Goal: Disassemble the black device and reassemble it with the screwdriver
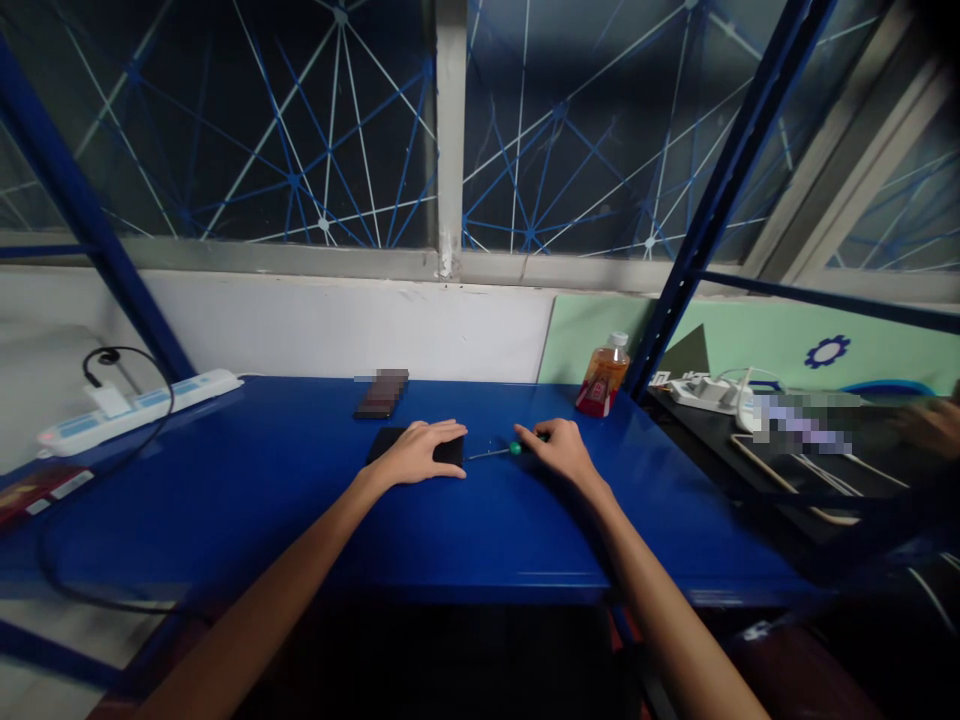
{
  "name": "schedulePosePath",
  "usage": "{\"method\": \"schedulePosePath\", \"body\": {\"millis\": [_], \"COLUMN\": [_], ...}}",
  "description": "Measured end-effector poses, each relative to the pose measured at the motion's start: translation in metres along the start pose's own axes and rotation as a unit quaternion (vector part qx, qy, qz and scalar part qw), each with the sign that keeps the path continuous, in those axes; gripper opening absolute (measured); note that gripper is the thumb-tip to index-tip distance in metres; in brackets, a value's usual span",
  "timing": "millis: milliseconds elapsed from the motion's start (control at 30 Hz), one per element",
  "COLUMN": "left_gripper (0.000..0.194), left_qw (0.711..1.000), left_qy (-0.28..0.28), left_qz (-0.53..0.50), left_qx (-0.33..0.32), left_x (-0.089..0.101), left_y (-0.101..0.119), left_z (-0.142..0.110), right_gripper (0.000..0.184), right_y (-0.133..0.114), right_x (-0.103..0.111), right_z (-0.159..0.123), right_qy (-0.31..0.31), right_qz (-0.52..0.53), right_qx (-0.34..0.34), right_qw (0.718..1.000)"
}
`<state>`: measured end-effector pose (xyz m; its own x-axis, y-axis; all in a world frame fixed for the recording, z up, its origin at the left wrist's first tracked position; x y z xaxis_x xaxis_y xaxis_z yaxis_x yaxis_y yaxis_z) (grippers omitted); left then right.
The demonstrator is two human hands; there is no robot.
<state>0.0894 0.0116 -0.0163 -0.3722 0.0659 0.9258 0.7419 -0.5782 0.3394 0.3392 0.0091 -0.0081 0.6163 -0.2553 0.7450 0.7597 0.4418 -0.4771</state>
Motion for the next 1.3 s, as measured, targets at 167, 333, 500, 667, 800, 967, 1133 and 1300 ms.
{"method": "schedulePosePath", "body": {"millis": [167, 333, 500, 667, 800, 967, 1133, 1300], "left_gripper": [0.074, 0.074, 0.071, 0.071, 0.072, 0.07, 0.07, 0.069], "left_qw": [1.0, 1.0, 1.0, 1.0, 1.0, 0.999, 1.0, 1.0], "left_qy": [0.006, 0.008, 0.02, 0.022, 0.029, 0.038, 0.025, 0.026], "left_qz": [0.004, -0.001, 0.001, 0.003, -0.002, -0.008, -0.005, 0.001], "left_qx": [0.003, -0.002, -0.011, -0.005, -0.01, -0.02, -0.01, -0.014], "left_x": [0.002, 0.001, 0.001, 0.0, -0.001, 0.001, 0.0, -0.001], "left_y": [0.002, 0.002, 0.004, 0.002, 0.002, 0.003, 0.005, 0.004], "left_z": [-0.001, -0.001, -0.001, 0.0, 0.0, -0.001, -0.001, -0.001], "right_gripper": [0.039, 0.038, 0.041, 0.059, 0.05, 0.043, 0.053, 0.042], "right_y": [0.003, 0.008, 0.011, 0.011, 0.008, 0.011, 0.017, 0.012], "right_x": [0.003, 0.0, 0.0, -0.001, 0.0, -0.002, -0.005, -0.003], "right_z": [-0.002, -0.009, -0.01, -0.005, -0.009, -0.02, -0.02, -0.018], "right_qy": [-0.05, -0.165, -0.172, -0.113, -0.124, -0.183, -0.133, -0.125], "right_qz": [0.128, 0.312, 0.313, 0.209, 0.243, 0.317, 0.22, 0.232], "right_qx": [0.003, -0.072, -0.088, -0.038, -0.042, -0.092, -0.052, -0.018], "right_qw": [0.991, 0.933, 0.93, 0.971, 0.961, 0.926, 0.965, 0.964]}}
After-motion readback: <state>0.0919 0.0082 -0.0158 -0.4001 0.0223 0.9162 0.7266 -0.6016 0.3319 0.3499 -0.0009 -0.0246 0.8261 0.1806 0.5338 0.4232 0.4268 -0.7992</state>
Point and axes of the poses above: each hand's wrist, its own z-axis towards the middle knuckle, its own x-axis out of the back of the hand, y = z × x, the point moved 4 cm from there along z, towards the middle knuckle, and after that the axes turned 9 degrees about x, right-handed, at the moved point
